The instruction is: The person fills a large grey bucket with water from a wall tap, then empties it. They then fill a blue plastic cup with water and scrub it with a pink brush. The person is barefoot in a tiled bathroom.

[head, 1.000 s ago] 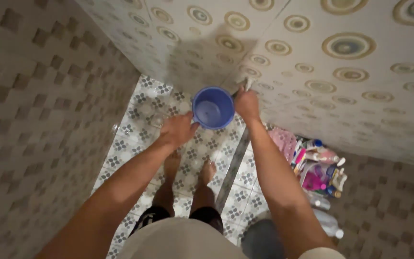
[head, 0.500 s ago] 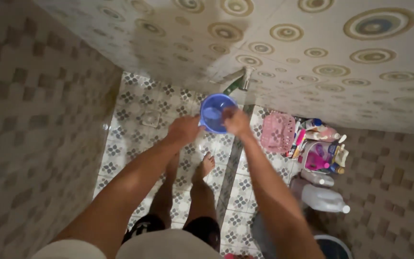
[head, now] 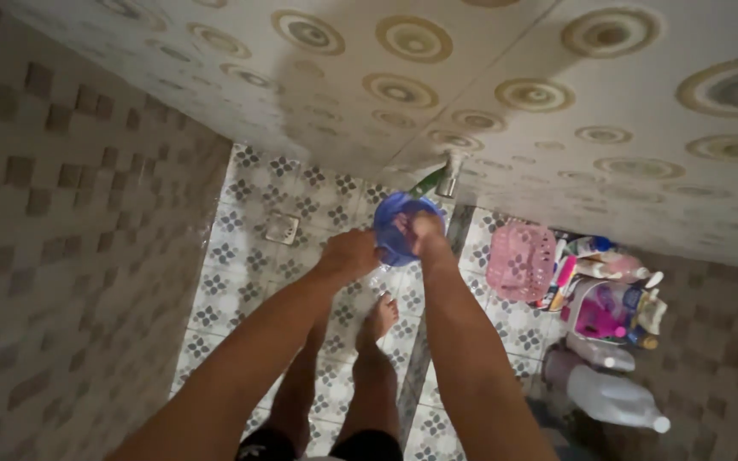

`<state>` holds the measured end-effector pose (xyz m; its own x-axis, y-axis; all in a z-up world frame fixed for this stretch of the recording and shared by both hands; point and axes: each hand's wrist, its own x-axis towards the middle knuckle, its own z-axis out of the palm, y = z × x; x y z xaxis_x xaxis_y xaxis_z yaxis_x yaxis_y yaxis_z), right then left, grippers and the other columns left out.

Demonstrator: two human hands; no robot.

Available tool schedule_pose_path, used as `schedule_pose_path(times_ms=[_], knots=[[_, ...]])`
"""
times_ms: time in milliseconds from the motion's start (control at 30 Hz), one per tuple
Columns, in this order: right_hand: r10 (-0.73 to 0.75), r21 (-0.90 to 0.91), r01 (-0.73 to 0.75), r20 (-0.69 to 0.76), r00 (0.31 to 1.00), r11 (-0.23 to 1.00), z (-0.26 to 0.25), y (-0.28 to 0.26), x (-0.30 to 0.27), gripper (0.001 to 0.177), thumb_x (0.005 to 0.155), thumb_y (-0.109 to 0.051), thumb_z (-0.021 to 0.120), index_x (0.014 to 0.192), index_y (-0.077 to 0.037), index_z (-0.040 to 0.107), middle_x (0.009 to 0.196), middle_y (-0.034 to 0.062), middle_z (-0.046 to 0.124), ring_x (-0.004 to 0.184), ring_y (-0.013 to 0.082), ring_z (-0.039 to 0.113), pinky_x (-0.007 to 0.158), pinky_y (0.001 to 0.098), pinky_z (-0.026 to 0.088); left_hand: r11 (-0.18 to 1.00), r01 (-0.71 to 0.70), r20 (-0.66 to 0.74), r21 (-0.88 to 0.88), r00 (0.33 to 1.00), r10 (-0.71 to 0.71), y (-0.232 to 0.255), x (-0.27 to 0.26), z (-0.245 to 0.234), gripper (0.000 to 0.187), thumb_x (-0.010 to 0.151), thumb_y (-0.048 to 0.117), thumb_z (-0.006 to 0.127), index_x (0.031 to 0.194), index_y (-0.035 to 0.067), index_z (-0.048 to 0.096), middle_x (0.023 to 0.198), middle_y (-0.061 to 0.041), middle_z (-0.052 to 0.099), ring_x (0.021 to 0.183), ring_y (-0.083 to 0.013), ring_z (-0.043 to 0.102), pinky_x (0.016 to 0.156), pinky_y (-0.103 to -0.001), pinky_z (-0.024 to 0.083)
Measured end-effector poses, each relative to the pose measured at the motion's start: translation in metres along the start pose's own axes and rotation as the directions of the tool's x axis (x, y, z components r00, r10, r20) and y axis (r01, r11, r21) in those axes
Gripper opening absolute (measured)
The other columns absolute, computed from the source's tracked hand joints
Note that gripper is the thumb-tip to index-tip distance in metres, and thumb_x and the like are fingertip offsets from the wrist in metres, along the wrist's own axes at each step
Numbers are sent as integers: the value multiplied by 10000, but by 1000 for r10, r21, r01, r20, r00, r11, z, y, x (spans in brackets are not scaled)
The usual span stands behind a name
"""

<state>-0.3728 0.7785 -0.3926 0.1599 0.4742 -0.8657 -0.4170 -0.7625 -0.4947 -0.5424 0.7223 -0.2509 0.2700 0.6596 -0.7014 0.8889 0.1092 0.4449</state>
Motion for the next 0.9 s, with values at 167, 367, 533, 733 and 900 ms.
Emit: schedule_pose_path(times_ms=[167, 367, 533, 733, 900], knots=[[27, 236, -21, -24, 999, 971, 10, 26, 70, 288, 949, 46, 449, 1210, 135, 532, 940, 191, 639, 725, 230, 715, 595, 389, 609, 999, 20, -9, 44, 1000, -19, 15, 1, -13, 477, 1008, 431, 485, 1355, 118, 577, 1104, -229, 736, 1051, -437, 725, 897, -564, 581], [-67, -967, 246, 251, 966, -65, -20, 33, 46, 436, 996, -198, 489, 1400, -41, 529, 1413, 218, 590, 1375, 372, 518, 1109, 606, 422, 987, 0, -24, 160, 1000, 3, -2, -2, -22, 467, 1017, 398, 470, 1363, 107, 586, 1046, -221, 752, 1008, -406, 747, 879, -558, 593], [-276, -864, 305, 431, 859, -400, -50, 85, 178, 246, 944, -305, 545, 1135, -200, 658, 1150, 104, 703, 1147, 311, 626, 899, 568, 516, 998, -45, 8, 35, 999, 45, 12, 3, 11, 473, 1041, 416, 440, 1351, 71, 532, 1107, -277, 720, 1059, -482, 708, 913, -604, 563], [-181, -570, 585, 788, 589, -577, -18, 59, 62, 309, 935, -168, 519, 860, -3, 769, 815, 203, 759, 838, 395, 740, 737, 505, 585, 980, 1, -8, 198, 1000, 0, -6, 24, 5, 405, 1025, 414, 444, 1275, 137, 600, 1023, -178, 747, 1004, -405, 746, 879, -559, 578], [67, -615, 484, 574, 816, -622, -14, 9, 27, 422, 877, -558, 543, 1080, -278, 785, 1158, 2, 758, 1195, 231, 681, 1003, 399, 527, 991, 53, -34, 126, 998, -49, -7, 8, -2, 447, 1040, 403, 442, 1353, 102, 548, 1063, -245, 734, 1038, -434, 729, 900, -591, 569]])
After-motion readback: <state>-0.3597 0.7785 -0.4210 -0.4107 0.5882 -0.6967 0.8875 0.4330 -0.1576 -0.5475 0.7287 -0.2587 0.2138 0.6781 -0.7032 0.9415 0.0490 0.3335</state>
